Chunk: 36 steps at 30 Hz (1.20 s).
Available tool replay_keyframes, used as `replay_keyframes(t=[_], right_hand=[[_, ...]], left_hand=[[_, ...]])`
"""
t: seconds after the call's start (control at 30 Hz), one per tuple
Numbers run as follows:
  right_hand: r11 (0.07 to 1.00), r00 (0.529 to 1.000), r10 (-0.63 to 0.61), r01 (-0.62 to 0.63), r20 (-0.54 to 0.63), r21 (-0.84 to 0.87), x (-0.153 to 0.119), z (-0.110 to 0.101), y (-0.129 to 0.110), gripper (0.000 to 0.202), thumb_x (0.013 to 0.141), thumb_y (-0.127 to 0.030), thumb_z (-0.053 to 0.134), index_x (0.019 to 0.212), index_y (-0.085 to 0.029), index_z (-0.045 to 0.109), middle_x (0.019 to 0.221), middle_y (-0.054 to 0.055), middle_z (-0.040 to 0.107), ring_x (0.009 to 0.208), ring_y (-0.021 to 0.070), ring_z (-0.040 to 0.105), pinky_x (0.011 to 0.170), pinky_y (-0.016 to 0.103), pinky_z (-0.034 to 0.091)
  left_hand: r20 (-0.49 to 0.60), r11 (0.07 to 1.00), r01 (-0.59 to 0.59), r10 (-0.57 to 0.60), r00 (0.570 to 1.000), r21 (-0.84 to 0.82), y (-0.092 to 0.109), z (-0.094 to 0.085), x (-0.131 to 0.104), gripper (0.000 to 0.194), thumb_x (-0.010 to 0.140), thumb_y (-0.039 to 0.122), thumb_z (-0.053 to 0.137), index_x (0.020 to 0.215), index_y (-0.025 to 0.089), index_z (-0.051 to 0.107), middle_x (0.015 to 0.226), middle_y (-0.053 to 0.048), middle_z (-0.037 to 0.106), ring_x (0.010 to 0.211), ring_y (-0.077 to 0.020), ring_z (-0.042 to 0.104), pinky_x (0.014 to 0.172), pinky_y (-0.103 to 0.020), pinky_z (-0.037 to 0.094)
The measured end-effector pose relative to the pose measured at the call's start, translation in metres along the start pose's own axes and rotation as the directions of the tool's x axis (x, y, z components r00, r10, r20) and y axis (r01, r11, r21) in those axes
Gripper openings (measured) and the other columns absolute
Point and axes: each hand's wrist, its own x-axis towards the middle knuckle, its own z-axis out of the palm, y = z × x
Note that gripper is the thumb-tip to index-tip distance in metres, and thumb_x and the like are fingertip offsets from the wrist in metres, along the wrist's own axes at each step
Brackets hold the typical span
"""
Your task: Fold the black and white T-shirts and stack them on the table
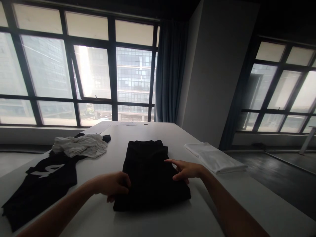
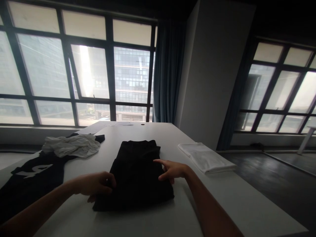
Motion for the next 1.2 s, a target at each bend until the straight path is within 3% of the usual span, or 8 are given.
replay_keyframes(t=[0.1, 0.17, 0.2, 0.33, 0.47, 0.6, 0.83, 1.2], right_hand=[[0.999, 0.948, 0.025, -0.017, 0.318, -0.03, -0.018, -0.008, -0.007, 0.086, 0.068, -0.04, 0.084, 0.143, -0.018, 0.049, 0.059, -0.006, 0.064, 0.046, 0.0108, 0.059, 0.048, 0.017, 0.046], [0.997, 0.933, 0.074, -0.058, 0.352, -0.057, -0.02, -0.011, -0.005, 0.08, 0.067, -0.049, 0.083, 0.135, -0.016, 0.057, 0.06, -0.003, 0.067, 0.045, 0.0109, 0.059, 0.047, 0.017, 0.045], [0.995, 0.956, 0.085, -0.07, 0.282, -0.066, -0.016, -0.012, -0.002, 0.078, 0.069, -0.052, 0.081, 0.134, -0.016, 0.057, 0.063, -0.001, 0.068, 0.045, 0.0109, 0.06, 0.048, 0.018, 0.045], [0.986, 0.958, 0.031, -0.077, -0.284, -0.15, 0.028, -0.011, 0.026, 0.067, 0.082, -0.051, 0.07, 0.135, -0.014, 0.055, 0.088, 0.008, 0.074, 0.063, 0.0152, 0.069, 0.059, 0.023, 0.051], [0.951, 0.781, -0.065, -0.141, -0.621, -0.276, 0.081, -0.013, 0.044, 0.066, 0.086, -0.052, 0.065, 0.138, -0.013, 0.053, 0.114, 0.015, 0.071, 0.098, 0.025, 0.07, 0.083, 0.03, 0.052], [0.927, 0.769, -0.098, -0.16, -0.631, -0.338, 0.114, -0.025, 0.041, 0.071, 0.078, -0.042, 0.073, 0.139, -0.012, 0.053, 0.131, 0.017, 0.063, 0.118, 0.0273, 0.061, 0.096, 0.032, 0.048], [0.883, 0.829, -0.098, -0.182, -0.55, -0.433, 0.137, -0.042, 0.033, 0.023, 0.067, -0.028, 0.079, 0.088, -0.018, 0.075, 0.103, 0.007, 0.072, 0.1, 0.0232, 0.066, 0.082, 0.027, 0.049], [0.91, 0.68, -0.232, -0.101, -0.695, -0.402, 0.157, -0.034, 0.023, 0.034, 0.078, -0.021, 0.069, 0.111, -0.017, 0.066, 0.109, 0.008, 0.068, 0.097, 0.0188, 0.064, 0.086, 0.028, 0.047]], left_hand=[[0.463, 0.999, -0.038, 0.044, 0.885, -0.024, 0.012, -0.004, -0.026, 0.039, 0.074, 0.041, 0.075, 0.108, 0.025, 0.065, 0.048, 0.005, 0.061, 0.037, -0.0164, 0.053, 0.038, -0.025, 0.042], [0.656, 0.998, -0.055, 0.069, 0.752, -0.042, 0.014, -0.008, -0.031, 0.045, 0.077, 0.051, 0.072, 0.113, 0.025, 0.067, 0.059, -0.001, 0.07, 0.042, -0.0192, 0.06, 0.039, -0.027, 0.044], [0.649, 0.995, -0.076, 0.095, 0.755, -0.056, 0.012, -0.01, -0.027, 0.048, 0.08, 0.056, 0.068, 0.115, 0.024, 0.067, 0.065, -0.004, 0.073, 0.046, -0.0192, 0.062, 0.04, -0.026, 0.043], [-0.033, 0.979, -0.203, 0.204, 0.978, 0.025, -0.009, -0.021, 0.024, 0.053, 0.087, 0.066, 0.049, 0.103, 0.02, 0.07, 0.08, -0.006, 0.076, 0.059, -0.0187, 0.067, 0.05, -0.026, 0.045], [-0.594, 0.914, -0.016, 0.276, 0.756, 0.405, -0.029, -0.041, 0.088, 0.039, 0.092, 0.045, 0.044, 0.107, 0.021, 0.071, 0.116, -0.011, 0.071, 0.102, -0.0289, 0.068, 0.083, -0.037, 0.051], [-0.609, 0.882, 0.01, 0.316, 0.728, 0.47, -0.032, -0.066, 0.133, 0.044, 0.092, 0.037, 0.045, 0.13, 0.023, 0.062, 0.142, -0.01, 0.057, 0.123, -0.0305, 0.059, 0.1, -0.041, 0.046], [-0.56, 0.885, -0.041, 0.329, 0.76, 0.464, -0.037, -0.093, 0.173, 0.032, 0.077, 0.03, 0.064, 0.107, 0.026, 0.075, 0.117, -0.007, 0.072, 0.109, -0.0287, 0.066, 0.096, -0.036, 0.048], [-0.626, 0.931, 0.019, 0.231, 0.745, 0.366, -0.048, -0.12, 0.166, 0.033, 0.074, 0.026, 0.063, 0.104, 0.017, 0.075, 0.098, -0.008, 0.074, 0.09, -0.024, 0.069, 0.084, -0.03, 0.054]])
